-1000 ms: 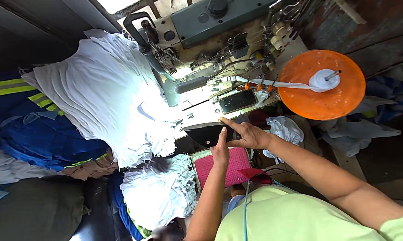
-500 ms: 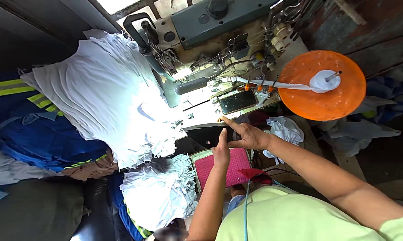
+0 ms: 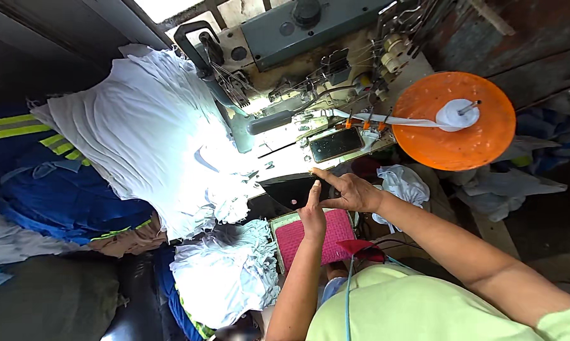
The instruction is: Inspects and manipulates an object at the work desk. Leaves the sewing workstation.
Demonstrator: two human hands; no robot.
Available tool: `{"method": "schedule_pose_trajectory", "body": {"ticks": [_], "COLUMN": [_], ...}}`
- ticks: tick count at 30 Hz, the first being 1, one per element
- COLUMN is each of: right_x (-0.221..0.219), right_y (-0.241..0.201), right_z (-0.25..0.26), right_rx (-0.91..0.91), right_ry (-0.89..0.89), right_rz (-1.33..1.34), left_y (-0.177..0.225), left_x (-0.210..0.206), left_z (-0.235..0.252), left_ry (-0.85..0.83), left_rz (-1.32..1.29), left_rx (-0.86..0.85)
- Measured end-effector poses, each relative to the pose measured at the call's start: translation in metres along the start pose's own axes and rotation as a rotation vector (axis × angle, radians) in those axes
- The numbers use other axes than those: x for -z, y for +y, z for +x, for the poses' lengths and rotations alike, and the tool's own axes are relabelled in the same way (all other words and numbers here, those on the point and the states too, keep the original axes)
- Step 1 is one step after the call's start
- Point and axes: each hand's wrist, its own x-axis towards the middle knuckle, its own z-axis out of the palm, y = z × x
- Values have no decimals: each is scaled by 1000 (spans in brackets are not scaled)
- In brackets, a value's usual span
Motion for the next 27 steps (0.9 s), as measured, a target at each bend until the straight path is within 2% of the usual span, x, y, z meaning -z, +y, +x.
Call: {"method": "schedule_pose_trajectory", "body": {"ticks": [7, 11, 17, 27], "right_x": [1, 3, 3, 1], "right_y": [-4, -4, -13, -11], "right_z": [-2, -2, -5, 0], "right_rx": [35, 4, -49, -7], "right_ry": [57, 107, -10, 2], "right_rz": [-38, -91, -20, 20], "left_y": [2, -1, -2, 2], "left_x": [3, 8, 23, 21], "left_z": [0, 2, -2, -5], "left_ry": [-55, -144, -280, -253], "left_rz": [25, 43, -28, -52], "left_rx": [-59, -119, 8, 16]}}
